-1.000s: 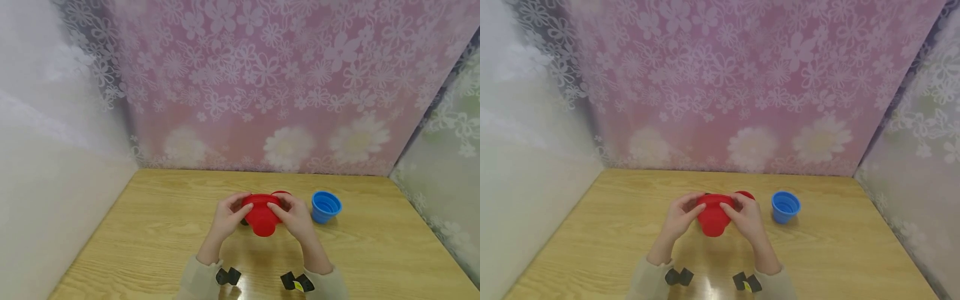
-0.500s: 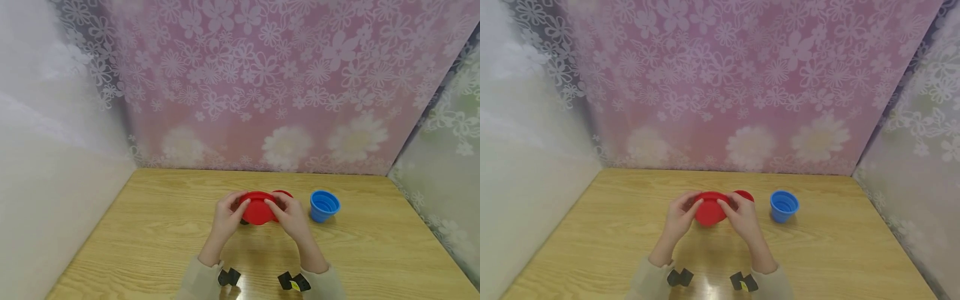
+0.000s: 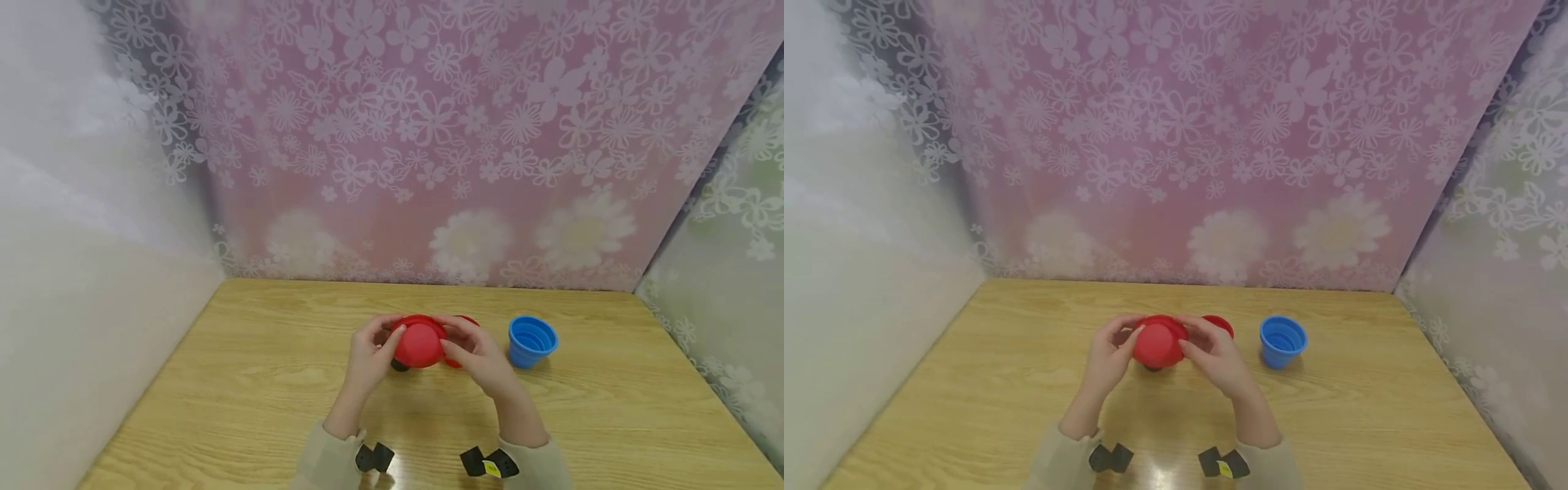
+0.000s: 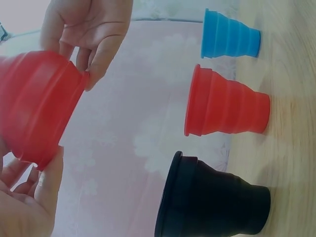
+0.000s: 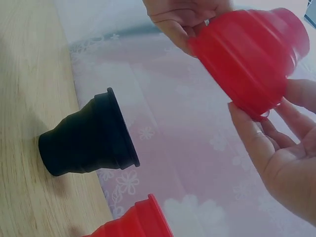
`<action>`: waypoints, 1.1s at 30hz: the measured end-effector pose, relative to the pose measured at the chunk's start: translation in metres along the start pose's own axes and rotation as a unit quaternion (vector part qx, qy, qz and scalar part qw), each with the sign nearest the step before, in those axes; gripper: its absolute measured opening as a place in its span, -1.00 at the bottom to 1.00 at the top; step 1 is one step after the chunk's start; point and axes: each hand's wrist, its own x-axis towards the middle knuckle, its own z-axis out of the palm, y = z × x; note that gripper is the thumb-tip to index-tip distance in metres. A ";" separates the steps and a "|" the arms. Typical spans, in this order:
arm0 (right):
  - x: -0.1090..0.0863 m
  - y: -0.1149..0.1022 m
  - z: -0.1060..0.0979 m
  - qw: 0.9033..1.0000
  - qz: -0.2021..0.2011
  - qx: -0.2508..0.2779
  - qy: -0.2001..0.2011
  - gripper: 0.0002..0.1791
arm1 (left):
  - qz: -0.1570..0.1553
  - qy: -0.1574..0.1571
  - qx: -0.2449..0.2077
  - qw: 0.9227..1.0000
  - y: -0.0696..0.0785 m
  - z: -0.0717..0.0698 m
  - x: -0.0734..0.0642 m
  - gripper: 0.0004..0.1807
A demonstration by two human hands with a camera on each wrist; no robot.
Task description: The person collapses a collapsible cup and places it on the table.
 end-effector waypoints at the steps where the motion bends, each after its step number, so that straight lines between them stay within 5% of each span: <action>1: 0.000 0.000 0.000 1.000 -0.002 -0.001 0.003 -0.54 | -0.014 -0.004 -0.011 1.000 -0.001 -0.001 0.000 -0.81; 7: 0.004 0.000 0.004 0.999 0.014 0.007 0.045 -0.62 | -0.105 -0.048 -0.145 0.983 -0.016 -0.007 0.001 -0.72; 11: 0.006 0.001 0.006 0.996 0.034 0.014 0.084 -0.65 | -0.093 -0.091 -0.203 0.970 -0.023 -0.009 0.000 -0.65; 17: 0.006 0.002 0.010 0.990 0.049 -0.008 0.134 -0.67 | -0.103 -0.116 -0.227 0.961 -0.025 -0.009 0.000 -0.62; 26: 0.006 0.004 0.015 0.985 0.058 -0.038 0.155 -0.67 | -0.104 -0.113 -0.231 0.961 -0.027 -0.007 -0.001 -0.62; 33: 0.008 0.005 0.018 0.984 0.045 -0.054 0.161 -0.69 | -0.108 -0.104 -0.196 0.969 -0.029 -0.005 0.002 -0.63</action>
